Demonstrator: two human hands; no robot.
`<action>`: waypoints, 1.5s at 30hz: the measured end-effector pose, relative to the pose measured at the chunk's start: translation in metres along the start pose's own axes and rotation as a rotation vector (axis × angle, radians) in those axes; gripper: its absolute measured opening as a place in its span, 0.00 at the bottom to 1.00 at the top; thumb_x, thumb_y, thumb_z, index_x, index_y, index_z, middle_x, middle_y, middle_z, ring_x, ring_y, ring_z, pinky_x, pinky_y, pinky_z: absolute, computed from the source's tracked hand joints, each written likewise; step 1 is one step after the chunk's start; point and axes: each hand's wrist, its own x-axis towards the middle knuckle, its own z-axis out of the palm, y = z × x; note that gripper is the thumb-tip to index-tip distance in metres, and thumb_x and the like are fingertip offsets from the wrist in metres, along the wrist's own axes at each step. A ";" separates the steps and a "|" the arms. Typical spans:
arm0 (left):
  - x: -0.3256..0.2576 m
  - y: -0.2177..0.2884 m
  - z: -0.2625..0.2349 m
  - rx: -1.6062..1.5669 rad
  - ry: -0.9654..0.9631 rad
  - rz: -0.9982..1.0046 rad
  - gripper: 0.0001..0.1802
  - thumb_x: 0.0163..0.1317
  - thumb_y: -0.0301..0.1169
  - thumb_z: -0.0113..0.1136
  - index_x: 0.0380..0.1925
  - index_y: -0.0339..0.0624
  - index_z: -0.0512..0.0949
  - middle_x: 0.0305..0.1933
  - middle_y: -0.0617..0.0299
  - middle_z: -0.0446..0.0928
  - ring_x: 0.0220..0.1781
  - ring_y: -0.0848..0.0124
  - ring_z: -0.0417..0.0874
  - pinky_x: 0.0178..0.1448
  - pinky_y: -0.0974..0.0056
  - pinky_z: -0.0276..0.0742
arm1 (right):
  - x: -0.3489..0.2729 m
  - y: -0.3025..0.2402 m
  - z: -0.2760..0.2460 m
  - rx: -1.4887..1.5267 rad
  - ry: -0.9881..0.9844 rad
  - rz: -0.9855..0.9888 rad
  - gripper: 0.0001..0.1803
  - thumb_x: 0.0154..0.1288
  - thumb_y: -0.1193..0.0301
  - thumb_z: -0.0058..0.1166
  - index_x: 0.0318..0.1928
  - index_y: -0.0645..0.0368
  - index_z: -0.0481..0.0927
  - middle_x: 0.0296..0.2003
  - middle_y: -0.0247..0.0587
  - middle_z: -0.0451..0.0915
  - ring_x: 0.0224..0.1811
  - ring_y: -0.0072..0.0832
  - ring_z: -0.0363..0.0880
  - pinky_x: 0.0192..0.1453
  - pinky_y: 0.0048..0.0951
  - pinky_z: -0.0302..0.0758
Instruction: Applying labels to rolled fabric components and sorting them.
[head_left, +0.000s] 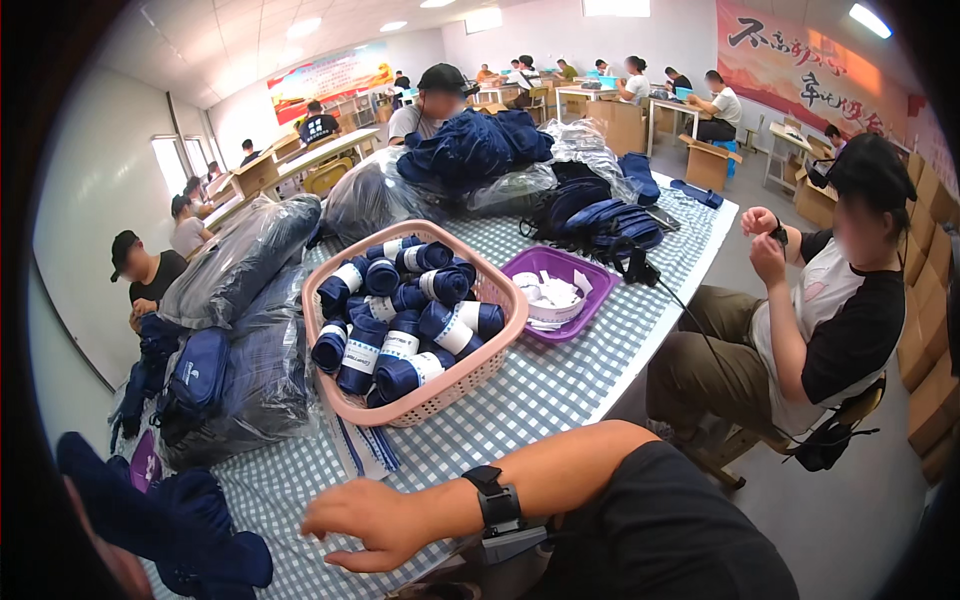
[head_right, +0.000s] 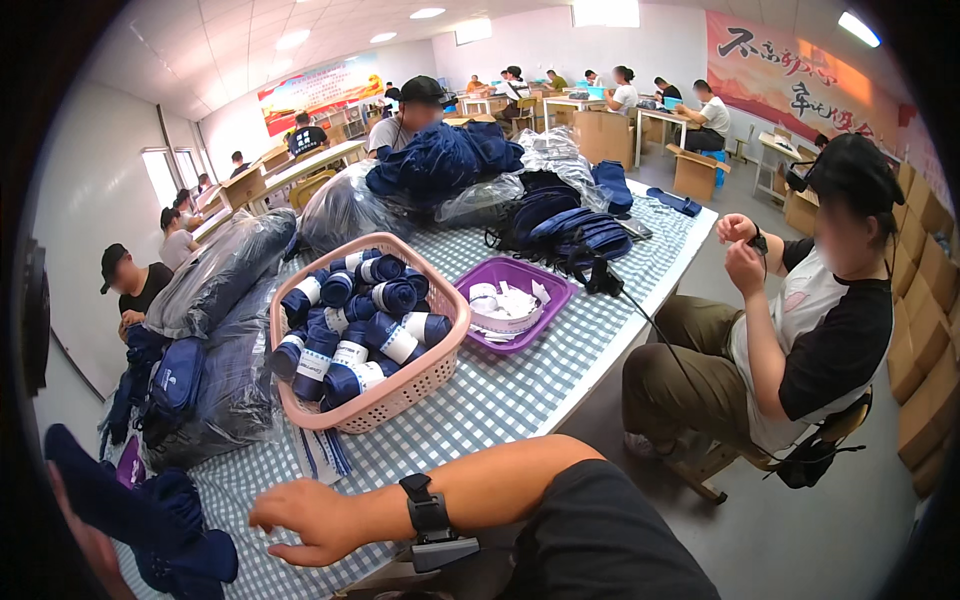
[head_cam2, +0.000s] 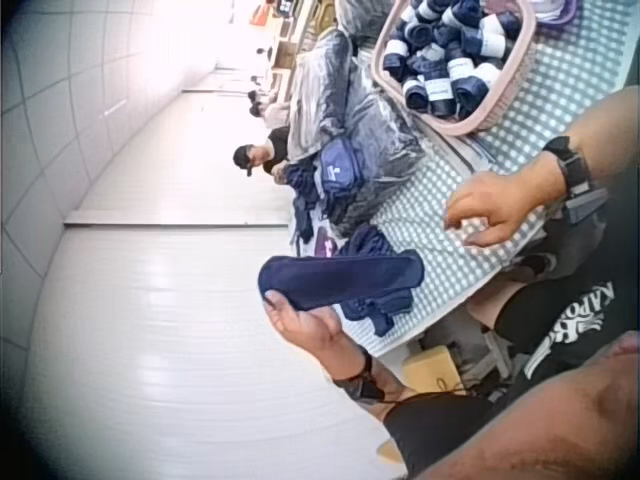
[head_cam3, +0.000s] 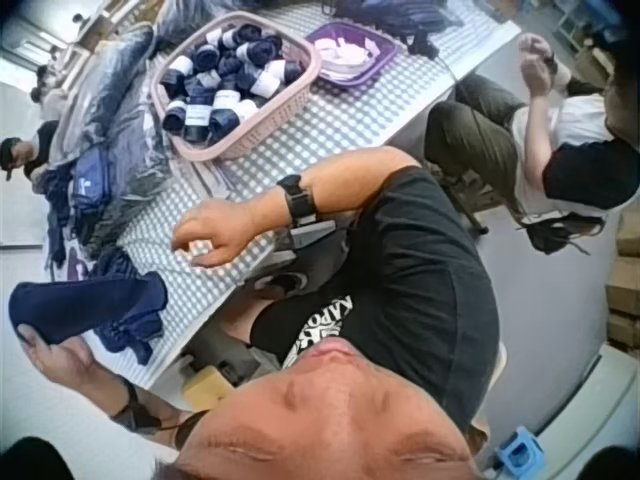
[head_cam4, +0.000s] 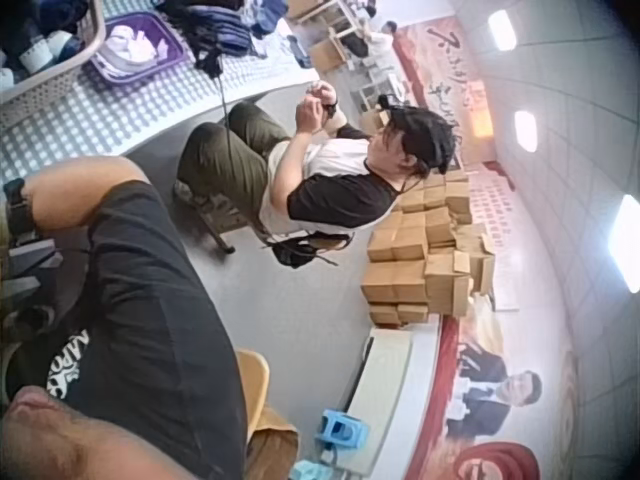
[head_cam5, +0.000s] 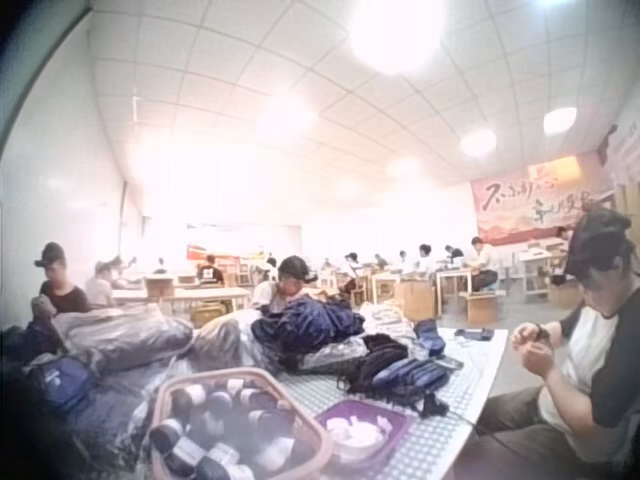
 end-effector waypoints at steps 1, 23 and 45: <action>-0.004 -0.014 0.002 0.029 -0.053 -0.038 0.21 0.72 0.36 0.65 0.56 0.30 0.80 0.52 0.49 0.83 0.52 0.56 0.83 0.60 0.53 0.78 | 0.003 -0.003 0.000 -0.032 0.130 -0.050 0.26 0.63 0.64 0.65 0.57 0.64 0.75 0.51 0.54 0.76 0.52 0.51 0.77 0.56 0.47 0.75; -0.030 -0.238 0.019 0.242 -0.363 -0.496 0.11 0.74 0.24 0.57 0.51 0.29 0.78 0.42 0.55 0.86 0.40 0.70 0.88 0.46 0.66 0.85 | 0.004 -0.036 0.006 0.404 -0.225 1.191 0.45 0.67 0.67 0.69 0.71 0.75 0.55 0.50 0.59 0.84 0.45 0.36 0.86 0.46 0.32 0.83; -0.007 -0.242 0.010 1.020 -0.625 -0.072 0.14 0.60 0.32 0.74 0.42 0.34 0.86 0.36 0.48 0.88 0.38 0.61 0.90 0.45 0.60 0.83 | -0.001 -0.039 -0.004 -0.611 -0.754 0.092 0.20 0.59 0.70 0.59 0.51 0.66 0.82 0.36 0.39 0.80 0.38 0.32 0.81 0.34 0.32 0.80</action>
